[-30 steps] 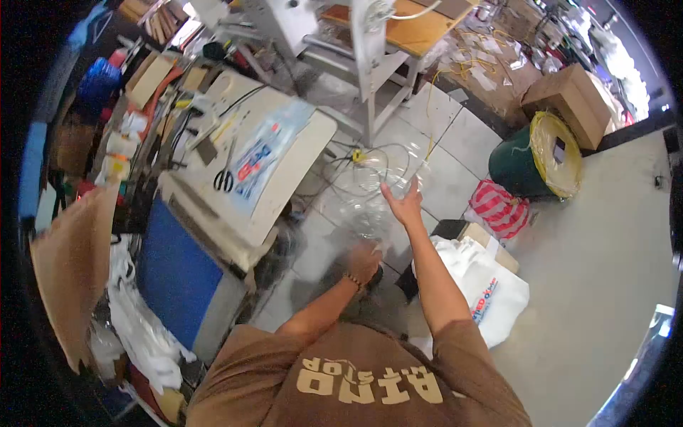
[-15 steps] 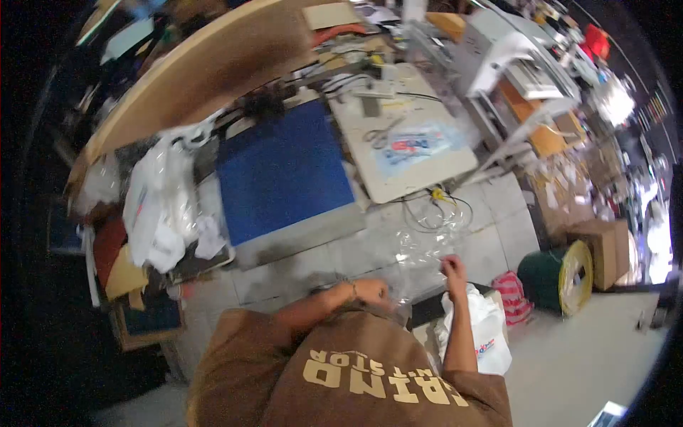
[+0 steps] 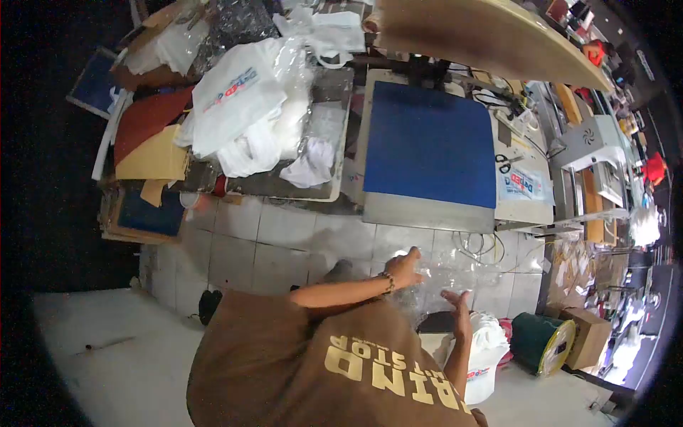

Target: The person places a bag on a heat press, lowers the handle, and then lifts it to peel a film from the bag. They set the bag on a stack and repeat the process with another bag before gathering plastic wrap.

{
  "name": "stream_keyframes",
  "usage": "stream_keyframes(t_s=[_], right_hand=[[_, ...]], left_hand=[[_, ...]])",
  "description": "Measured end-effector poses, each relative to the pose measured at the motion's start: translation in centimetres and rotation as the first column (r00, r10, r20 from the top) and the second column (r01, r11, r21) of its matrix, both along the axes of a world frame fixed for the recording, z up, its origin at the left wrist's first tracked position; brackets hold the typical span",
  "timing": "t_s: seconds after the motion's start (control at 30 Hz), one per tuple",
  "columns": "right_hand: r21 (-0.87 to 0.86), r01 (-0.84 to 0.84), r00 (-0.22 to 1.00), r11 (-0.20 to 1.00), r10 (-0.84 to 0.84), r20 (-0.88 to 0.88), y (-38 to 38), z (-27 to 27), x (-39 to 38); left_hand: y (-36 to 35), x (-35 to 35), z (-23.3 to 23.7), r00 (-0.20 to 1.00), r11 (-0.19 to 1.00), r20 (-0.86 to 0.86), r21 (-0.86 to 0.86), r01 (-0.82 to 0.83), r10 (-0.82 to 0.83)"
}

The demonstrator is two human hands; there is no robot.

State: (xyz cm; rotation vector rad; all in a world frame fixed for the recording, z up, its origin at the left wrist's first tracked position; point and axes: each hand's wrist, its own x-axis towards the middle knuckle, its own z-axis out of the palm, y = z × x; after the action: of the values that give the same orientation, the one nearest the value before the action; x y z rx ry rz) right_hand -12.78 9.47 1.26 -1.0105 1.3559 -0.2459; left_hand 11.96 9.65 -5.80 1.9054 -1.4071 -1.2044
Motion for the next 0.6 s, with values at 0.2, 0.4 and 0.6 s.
stream_keyframes(t_s=[0.2, 0.4, 0.6], right_hand=[[-0.306, -0.262, 0.955, 0.915, 0.201, -0.218, -1.0, -16.2, 7.1], [-0.058, 0.158, 0.903, 0.986, -0.12, 0.412, -3.0, -25.6, 3.1], [0.644, 0.153, 0.759, 0.75, -0.506, 0.409, -3.7, -23.7, 12.3]], left_hand=[[4.5, 6.6, -3.8, 0.954, 0.982, -0.278, -0.181, 0.061, -0.11], [13.5, 16.8, -1.3, 0.863, 0.889, 0.214, -0.093, -0.449, 0.458], [20.8, 16.1, -4.6, 0.864, 0.962, 0.434, -0.031, -0.27, 0.257]])
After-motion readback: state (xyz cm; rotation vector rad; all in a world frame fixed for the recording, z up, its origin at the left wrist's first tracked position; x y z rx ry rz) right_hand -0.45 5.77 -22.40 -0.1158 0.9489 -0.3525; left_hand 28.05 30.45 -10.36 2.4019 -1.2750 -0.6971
